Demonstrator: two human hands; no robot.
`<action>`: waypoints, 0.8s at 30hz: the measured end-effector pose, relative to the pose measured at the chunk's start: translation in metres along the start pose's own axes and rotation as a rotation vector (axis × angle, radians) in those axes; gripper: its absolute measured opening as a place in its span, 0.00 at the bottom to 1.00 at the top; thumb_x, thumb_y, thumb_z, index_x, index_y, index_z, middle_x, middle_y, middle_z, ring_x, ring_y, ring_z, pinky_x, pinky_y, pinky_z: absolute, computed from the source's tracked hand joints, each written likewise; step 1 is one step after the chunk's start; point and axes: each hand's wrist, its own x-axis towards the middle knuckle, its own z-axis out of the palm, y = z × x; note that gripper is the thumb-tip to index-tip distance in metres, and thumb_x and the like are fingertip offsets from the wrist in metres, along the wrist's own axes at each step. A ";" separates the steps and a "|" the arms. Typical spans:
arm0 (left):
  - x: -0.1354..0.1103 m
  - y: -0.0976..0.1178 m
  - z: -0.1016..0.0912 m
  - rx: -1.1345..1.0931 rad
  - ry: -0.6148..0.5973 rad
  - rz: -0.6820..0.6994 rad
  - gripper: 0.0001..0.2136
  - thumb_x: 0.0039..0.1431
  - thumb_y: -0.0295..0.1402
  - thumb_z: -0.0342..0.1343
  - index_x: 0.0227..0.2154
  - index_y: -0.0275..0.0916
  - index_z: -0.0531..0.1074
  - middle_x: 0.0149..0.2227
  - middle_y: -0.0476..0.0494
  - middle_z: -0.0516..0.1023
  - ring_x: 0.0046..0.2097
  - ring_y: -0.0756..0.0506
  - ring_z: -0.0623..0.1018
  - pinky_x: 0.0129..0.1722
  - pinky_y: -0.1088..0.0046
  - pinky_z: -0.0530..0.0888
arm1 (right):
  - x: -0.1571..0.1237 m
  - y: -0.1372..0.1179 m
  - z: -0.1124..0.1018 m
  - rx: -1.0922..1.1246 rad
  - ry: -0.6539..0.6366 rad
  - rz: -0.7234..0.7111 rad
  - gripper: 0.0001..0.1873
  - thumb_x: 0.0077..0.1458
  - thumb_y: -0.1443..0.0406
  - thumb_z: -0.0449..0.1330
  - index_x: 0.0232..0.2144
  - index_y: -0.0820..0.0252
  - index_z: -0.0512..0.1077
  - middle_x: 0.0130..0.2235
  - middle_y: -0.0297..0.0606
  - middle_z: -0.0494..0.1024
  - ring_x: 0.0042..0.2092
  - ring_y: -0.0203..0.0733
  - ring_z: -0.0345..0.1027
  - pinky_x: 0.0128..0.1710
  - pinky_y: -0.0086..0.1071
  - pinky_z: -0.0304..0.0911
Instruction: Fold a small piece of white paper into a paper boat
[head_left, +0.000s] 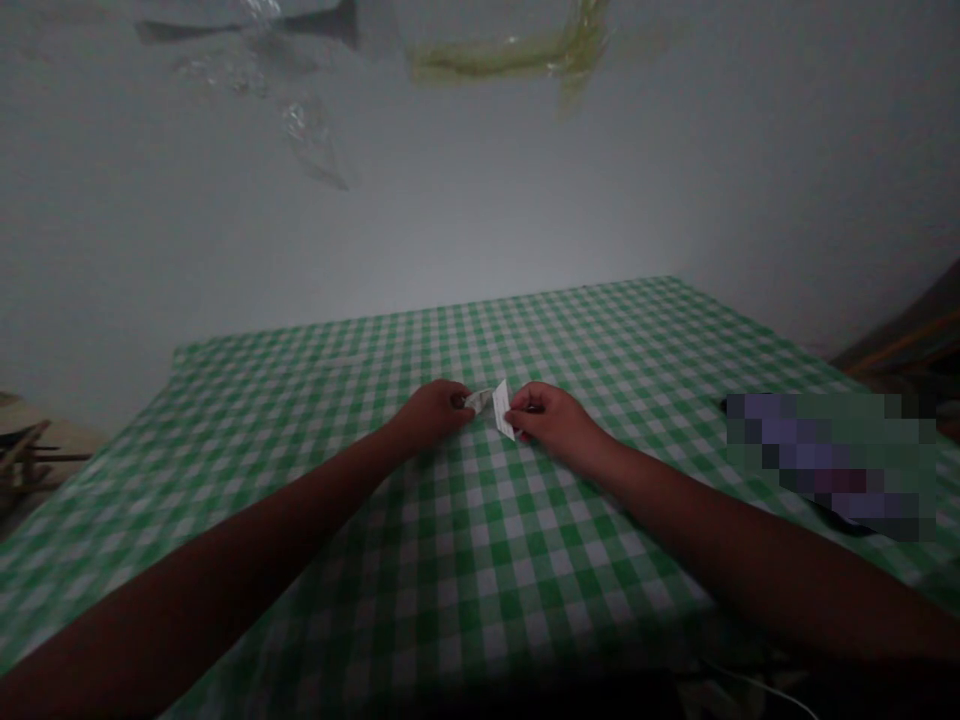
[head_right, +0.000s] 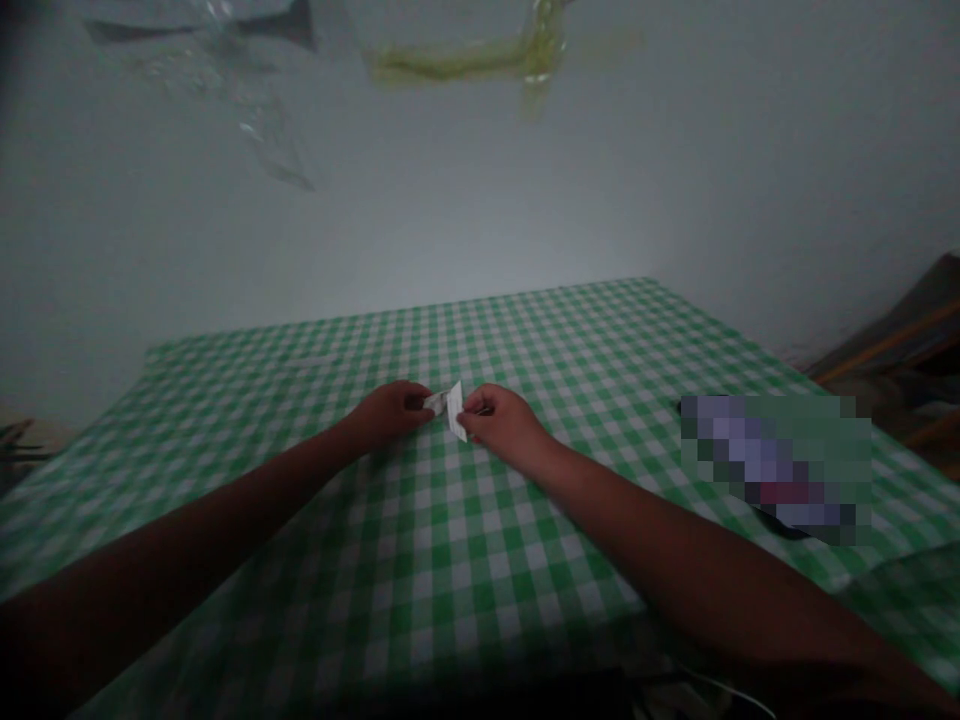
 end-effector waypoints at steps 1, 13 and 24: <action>-0.008 0.002 -0.001 -0.003 0.014 -0.020 0.10 0.51 0.38 0.57 0.33 0.39 0.78 0.31 0.45 0.76 0.33 0.45 0.75 0.33 0.70 0.68 | 0.000 0.001 0.001 0.011 -0.008 0.010 0.05 0.49 0.68 0.62 0.27 0.58 0.68 0.26 0.30 0.73 0.25 0.33 0.67 0.26 0.29 0.63; -0.074 0.027 0.019 -0.503 0.146 -0.159 0.12 0.53 0.39 0.60 0.39 0.42 0.70 0.37 0.48 0.79 0.33 0.46 0.78 0.33 0.72 0.71 | -0.010 0.010 0.018 0.086 -0.091 0.041 0.06 0.49 0.68 0.63 0.27 0.57 0.68 0.23 0.29 0.74 0.24 0.33 0.68 0.26 0.28 0.63; -0.079 0.035 0.017 -0.948 0.121 -0.311 0.12 0.49 0.38 0.64 0.33 0.39 0.71 0.30 0.49 0.77 0.30 0.49 0.75 0.30 0.75 0.69 | -0.014 0.003 0.017 0.325 -0.072 0.143 0.10 0.43 0.65 0.68 0.27 0.58 0.70 0.28 0.29 0.74 0.29 0.32 0.70 0.32 0.31 0.68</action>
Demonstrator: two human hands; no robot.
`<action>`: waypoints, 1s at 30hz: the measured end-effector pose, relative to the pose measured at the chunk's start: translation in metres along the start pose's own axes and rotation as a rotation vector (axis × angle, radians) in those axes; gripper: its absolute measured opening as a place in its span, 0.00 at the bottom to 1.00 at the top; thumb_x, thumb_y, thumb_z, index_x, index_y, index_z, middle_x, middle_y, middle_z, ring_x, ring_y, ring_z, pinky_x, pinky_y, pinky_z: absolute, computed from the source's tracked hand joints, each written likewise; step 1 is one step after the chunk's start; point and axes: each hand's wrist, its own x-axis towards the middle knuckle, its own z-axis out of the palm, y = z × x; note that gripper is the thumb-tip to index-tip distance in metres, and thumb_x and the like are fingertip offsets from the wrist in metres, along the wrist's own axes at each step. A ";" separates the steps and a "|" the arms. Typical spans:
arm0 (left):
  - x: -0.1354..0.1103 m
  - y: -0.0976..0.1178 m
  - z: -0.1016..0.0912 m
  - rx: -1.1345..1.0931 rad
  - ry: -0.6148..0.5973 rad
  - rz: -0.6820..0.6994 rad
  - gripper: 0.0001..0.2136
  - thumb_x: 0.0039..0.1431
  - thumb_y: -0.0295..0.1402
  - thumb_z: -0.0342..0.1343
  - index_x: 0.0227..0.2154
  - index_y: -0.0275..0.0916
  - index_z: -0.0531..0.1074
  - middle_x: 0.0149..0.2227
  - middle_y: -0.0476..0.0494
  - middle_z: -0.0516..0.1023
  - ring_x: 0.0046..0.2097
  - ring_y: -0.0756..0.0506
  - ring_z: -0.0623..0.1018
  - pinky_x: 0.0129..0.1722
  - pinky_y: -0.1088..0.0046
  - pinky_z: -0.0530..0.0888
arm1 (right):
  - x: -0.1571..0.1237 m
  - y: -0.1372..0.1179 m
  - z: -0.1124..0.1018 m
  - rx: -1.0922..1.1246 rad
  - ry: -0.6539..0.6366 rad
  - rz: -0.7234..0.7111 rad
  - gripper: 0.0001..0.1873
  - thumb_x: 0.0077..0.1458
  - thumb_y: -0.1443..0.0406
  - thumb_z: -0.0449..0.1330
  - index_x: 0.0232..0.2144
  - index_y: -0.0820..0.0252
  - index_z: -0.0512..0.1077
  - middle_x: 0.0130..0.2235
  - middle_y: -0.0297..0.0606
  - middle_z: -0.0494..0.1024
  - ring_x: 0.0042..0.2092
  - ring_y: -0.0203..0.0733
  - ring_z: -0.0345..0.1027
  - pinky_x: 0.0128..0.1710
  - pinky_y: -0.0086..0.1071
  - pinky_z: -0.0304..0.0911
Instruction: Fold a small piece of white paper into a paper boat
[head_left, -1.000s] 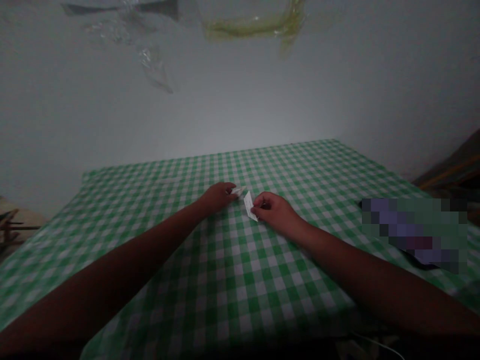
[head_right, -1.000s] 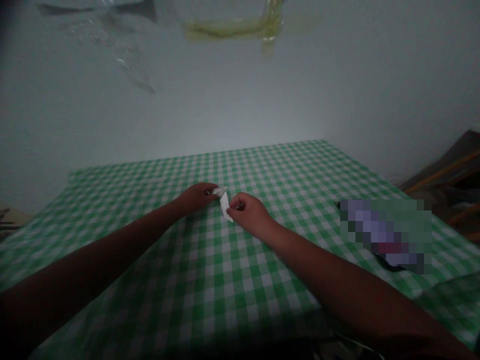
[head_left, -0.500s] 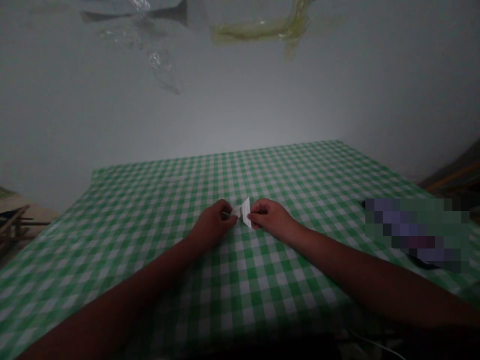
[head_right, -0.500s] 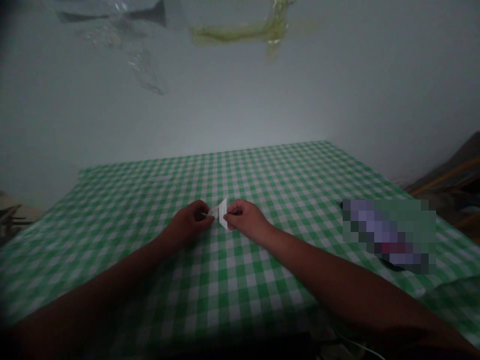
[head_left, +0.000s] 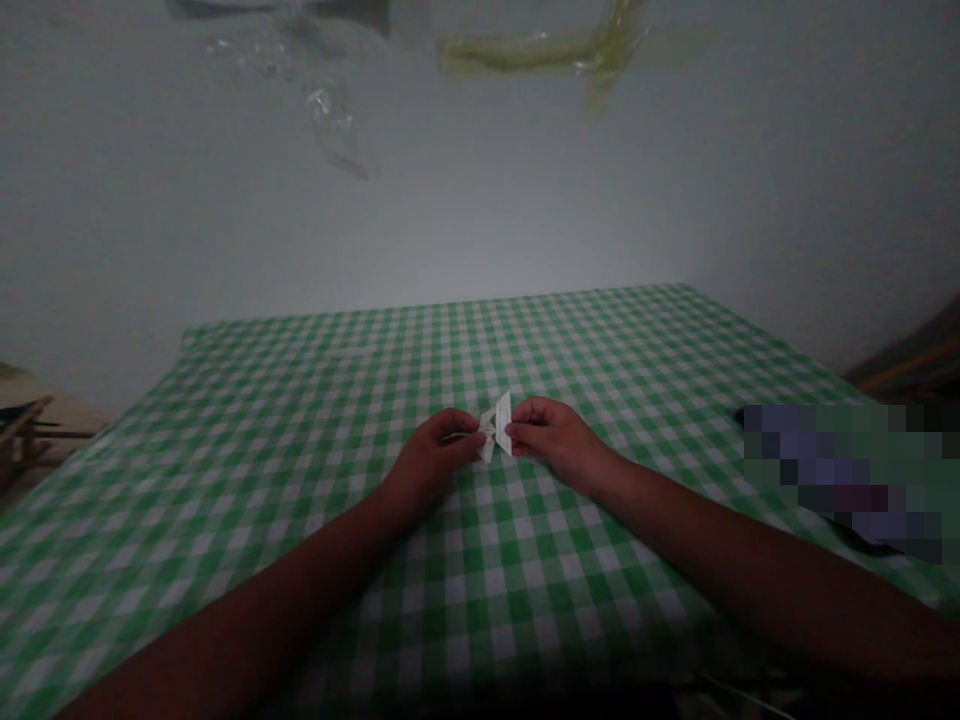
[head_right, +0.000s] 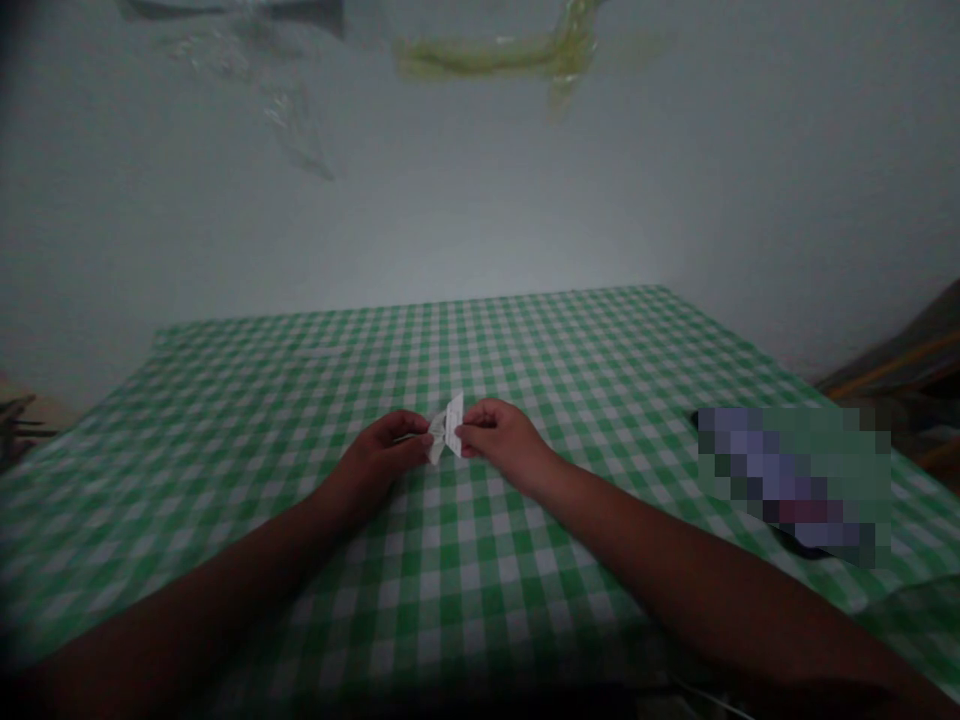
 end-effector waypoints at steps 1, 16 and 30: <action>-0.001 0.000 0.000 0.002 0.014 0.000 0.12 0.49 0.38 0.64 0.34 0.39 0.71 0.31 0.49 0.77 0.30 0.49 0.75 0.30 0.75 0.69 | -0.001 -0.001 0.000 0.026 -0.002 0.012 0.10 0.42 0.65 0.68 0.27 0.59 0.70 0.28 0.29 0.74 0.29 0.32 0.70 0.32 0.31 0.68; -0.002 -0.005 -0.003 0.084 0.052 0.126 0.14 0.53 0.40 0.64 0.37 0.41 0.68 0.31 0.50 0.78 0.31 0.49 0.76 0.31 0.75 0.69 | -0.012 -0.006 0.005 0.001 -0.025 -0.027 0.11 0.44 0.63 0.68 0.28 0.58 0.69 0.28 0.28 0.73 0.29 0.32 0.69 0.32 0.31 0.69; -0.004 -0.005 0.000 0.075 0.038 0.145 0.14 0.51 0.39 0.65 0.37 0.40 0.69 0.33 0.49 0.77 0.35 0.47 0.78 0.34 0.73 0.72 | -0.017 -0.009 0.010 -0.086 0.023 -0.084 0.10 0.45 0.64 0.67 0.27 0.57 0.68 0.28 0.29 0.73 0.29 0.33 0.69 0.31 0.31 0.69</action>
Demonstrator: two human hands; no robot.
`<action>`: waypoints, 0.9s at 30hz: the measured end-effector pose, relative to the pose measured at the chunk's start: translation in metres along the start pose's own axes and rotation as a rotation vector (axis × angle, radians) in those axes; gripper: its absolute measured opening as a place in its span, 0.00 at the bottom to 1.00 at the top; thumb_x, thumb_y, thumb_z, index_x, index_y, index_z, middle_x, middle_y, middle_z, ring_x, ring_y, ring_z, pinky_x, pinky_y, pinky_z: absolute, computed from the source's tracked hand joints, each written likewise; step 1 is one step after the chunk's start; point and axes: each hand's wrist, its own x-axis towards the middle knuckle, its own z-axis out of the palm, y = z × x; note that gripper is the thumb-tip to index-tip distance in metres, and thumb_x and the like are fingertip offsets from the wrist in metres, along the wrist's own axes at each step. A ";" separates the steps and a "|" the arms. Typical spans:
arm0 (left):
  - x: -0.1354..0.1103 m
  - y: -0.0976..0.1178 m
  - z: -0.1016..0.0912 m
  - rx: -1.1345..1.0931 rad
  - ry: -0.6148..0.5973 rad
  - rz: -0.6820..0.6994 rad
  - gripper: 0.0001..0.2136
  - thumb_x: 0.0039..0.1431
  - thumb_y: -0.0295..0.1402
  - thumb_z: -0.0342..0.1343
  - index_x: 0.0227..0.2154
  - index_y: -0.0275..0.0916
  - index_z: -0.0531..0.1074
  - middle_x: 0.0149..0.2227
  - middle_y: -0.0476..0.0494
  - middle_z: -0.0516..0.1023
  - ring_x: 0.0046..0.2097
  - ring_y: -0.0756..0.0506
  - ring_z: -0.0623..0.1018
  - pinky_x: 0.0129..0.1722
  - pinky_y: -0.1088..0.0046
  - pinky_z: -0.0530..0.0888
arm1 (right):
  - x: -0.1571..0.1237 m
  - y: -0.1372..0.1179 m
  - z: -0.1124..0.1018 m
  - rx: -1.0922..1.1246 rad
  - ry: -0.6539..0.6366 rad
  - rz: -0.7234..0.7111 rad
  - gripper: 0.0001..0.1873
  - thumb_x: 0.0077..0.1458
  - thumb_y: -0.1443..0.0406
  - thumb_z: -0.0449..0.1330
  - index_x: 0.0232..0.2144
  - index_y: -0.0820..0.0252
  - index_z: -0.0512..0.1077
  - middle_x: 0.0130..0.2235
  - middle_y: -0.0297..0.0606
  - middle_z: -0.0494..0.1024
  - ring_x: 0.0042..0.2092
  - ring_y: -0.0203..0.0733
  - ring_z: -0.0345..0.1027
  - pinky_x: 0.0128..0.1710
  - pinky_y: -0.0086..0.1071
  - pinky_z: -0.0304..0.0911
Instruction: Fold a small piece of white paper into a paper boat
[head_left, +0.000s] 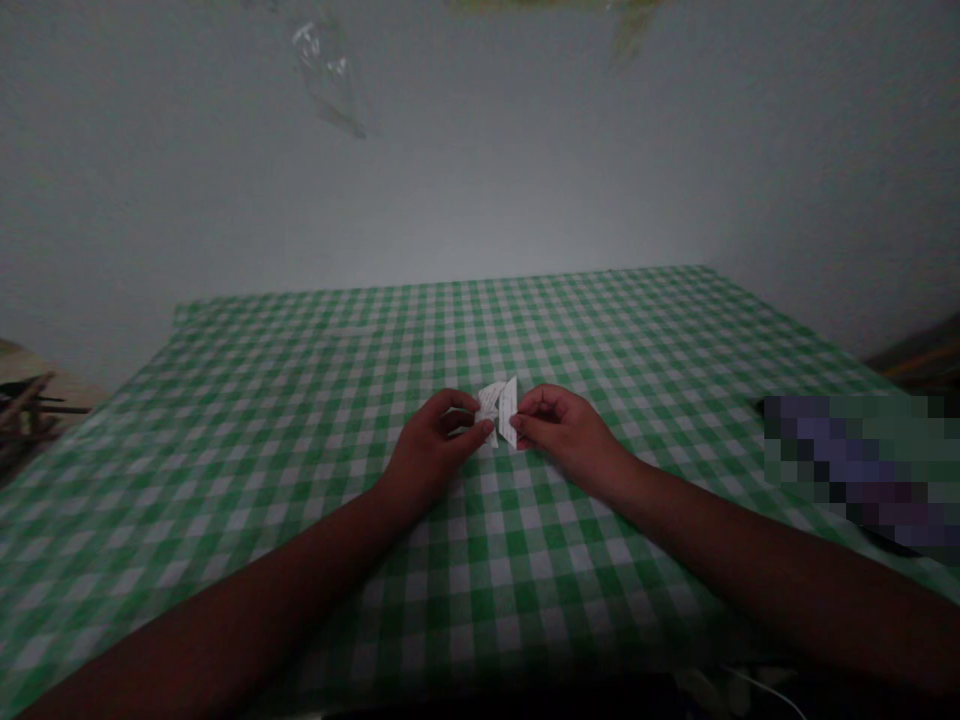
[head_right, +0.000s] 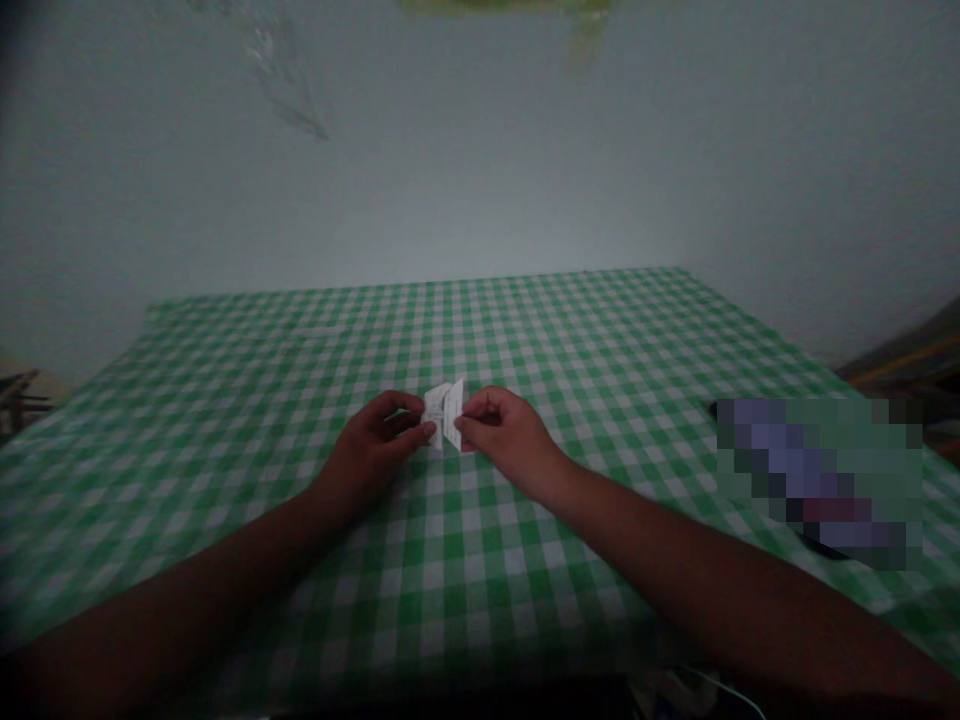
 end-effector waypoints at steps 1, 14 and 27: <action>0.000 0.000 0.000 0.001 0.003 0.003 0.14 0.51 0.39 0.65 0.37 0.40 0.69 0.34 0.49 0.77 0.36 0.47 0.78 0.35 0.73 0.72 | 0.000 0.000 0.000 0.006 0.001 -0.001 0.10 0.45 0.63 0.67 0.27 0.57 0.68 0.28 0.29 0.73 0.29 0.33 0.69 0.31 0.31 0.70; 0.000 -0.001 -0.001 0.015 0.015 0.021 0.13 0.52 0.38 0.65 0.37 0.41 0.69 0.35 0.49 0.77 0.36 0.48 0.78 0.35 0.73 0.74 | 0.001 0.001 0.000 0.017 0.011 -0.001 0.11 0.44 0.63 0.67 0.27 0.57 0.68 0.28 0.28 0.73 0.28 0.33 0.69 0.30 0.30 0.69; -0.001 0.000 0.001 0.027 0.003 0.018 0.13 0.52 0.39 0.64 0.36 0.41 0.69 0.35 0.48 0.77 0.37 0.47 0.78 0.35 0.73 0.74 | 0.001 0.002 0.000 -0.018 0.003 -0.007 0.09 0.45 0.63 0.66 0.26 0.56 0.68 0.27 0.29 0.74 0.29 0.34 0.70 0.30 0.31 0.69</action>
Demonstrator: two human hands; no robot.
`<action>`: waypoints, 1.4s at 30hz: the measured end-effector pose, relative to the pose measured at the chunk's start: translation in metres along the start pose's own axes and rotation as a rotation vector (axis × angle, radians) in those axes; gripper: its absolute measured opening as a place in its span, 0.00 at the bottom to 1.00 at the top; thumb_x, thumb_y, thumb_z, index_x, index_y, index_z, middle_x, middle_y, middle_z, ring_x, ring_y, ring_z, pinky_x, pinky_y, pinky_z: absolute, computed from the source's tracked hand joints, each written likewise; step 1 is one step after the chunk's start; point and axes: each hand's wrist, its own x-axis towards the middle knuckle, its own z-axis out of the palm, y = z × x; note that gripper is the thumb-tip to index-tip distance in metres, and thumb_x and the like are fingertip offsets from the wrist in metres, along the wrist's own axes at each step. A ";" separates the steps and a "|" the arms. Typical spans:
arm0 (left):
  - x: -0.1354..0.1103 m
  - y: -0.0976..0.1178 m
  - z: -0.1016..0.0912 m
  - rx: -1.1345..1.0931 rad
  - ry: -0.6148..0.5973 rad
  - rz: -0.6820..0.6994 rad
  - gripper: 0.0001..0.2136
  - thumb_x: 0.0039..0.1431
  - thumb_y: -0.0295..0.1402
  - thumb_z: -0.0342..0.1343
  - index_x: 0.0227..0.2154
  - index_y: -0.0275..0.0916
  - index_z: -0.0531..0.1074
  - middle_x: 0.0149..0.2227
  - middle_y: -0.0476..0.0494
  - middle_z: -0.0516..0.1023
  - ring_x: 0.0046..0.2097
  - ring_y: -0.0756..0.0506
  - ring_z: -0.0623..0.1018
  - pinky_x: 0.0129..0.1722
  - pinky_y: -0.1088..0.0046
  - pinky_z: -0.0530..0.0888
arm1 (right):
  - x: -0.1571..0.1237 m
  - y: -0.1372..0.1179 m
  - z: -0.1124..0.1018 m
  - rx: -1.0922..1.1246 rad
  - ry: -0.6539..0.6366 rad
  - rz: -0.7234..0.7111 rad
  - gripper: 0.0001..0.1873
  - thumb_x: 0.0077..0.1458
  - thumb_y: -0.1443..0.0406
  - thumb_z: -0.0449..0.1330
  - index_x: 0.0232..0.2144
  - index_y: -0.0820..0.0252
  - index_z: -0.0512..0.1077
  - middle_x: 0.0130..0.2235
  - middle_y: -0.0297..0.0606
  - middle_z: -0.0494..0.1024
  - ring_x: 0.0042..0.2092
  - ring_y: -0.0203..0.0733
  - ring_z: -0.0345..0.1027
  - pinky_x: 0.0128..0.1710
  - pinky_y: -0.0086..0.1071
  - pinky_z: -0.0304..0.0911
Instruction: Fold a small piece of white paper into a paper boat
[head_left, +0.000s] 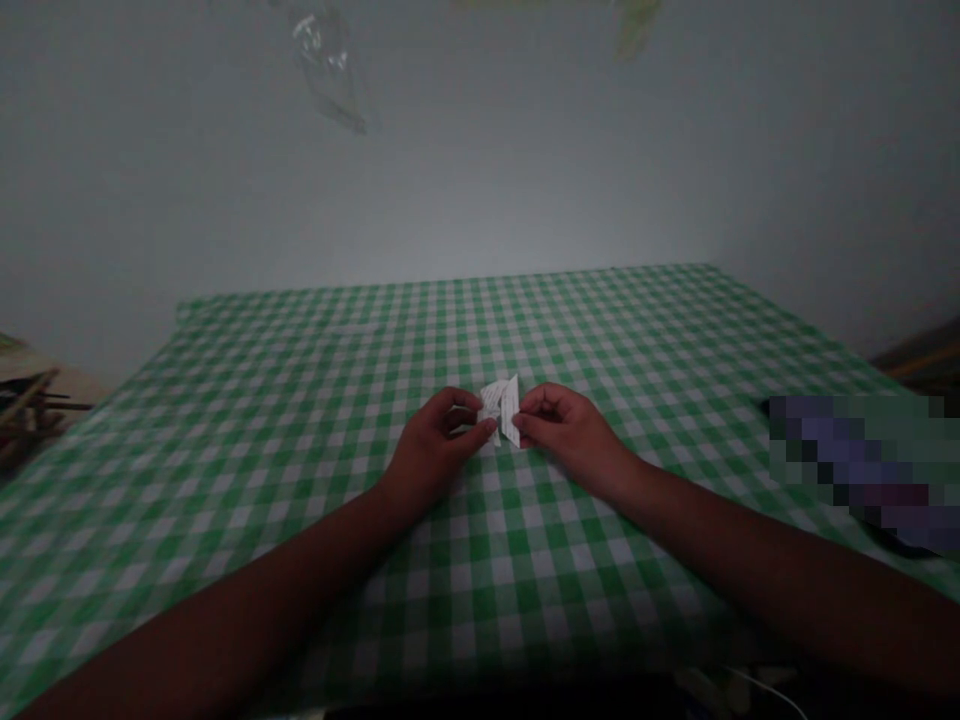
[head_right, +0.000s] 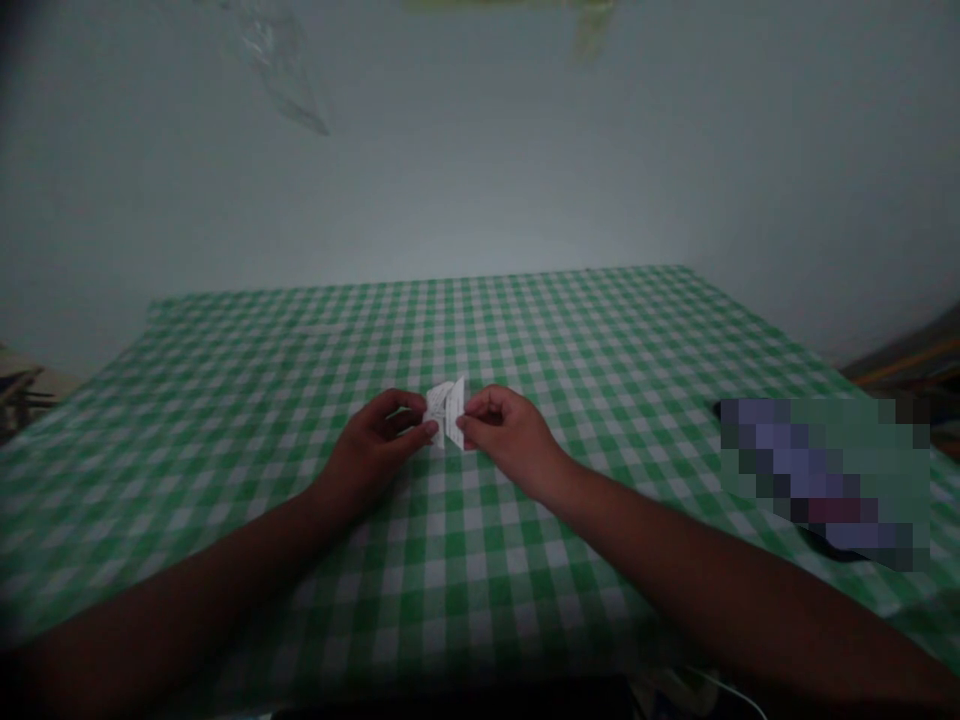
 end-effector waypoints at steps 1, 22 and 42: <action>0.000 -0.001 0.000 -0.011 -0.005 0.001 0.13 0.52 0.39 0.64 0.36 0.41 0.69 0.36 0.48 0.77 0.37 0.48 0.78 0.35 0.73 0.74 | 0.000 0.000 0.000 0.005 -0.003 0.006 0.09 0.45 0.63 0.66 0.26 0.56 0.68 0.28 0.29 0.74 0.29 0.34 0.70 0.31 0.31 0.69; -0.001 0.000 0.005 -0.112 -0.132 -0.002 0.16 0.51 0.36 0.66 0.38 0.39 0.67 0.37 0.46 0.79 0.41 0.45 0.80 0.43 0.68 0.76 | -0.008 -0.003 0.003 -0.002 -0.119 -0.044 0.08 0.51 0.60 0.65 0.28 0.58 0.73 0.27 0.31 0.75 0.30 0.35 0.70 0.34 0.32 0.66; 0.003 -0.011 -0.006 0.029 -0.209 0.112 0.16 0.56 0.34 0.60 0.48 0.40 0.72 0.47 0.40 0.78 0.48 0.41 0.78 0.50 0.60 0.74 | 0.003 0.002 -0.017 -0.375 -0.004 -0.266 0.18 0.49 0.62 0.67 0.43 0.54 0.72 0.44 0.37 0.76 0.42 0.41 0.71 0.39 0.37 0.70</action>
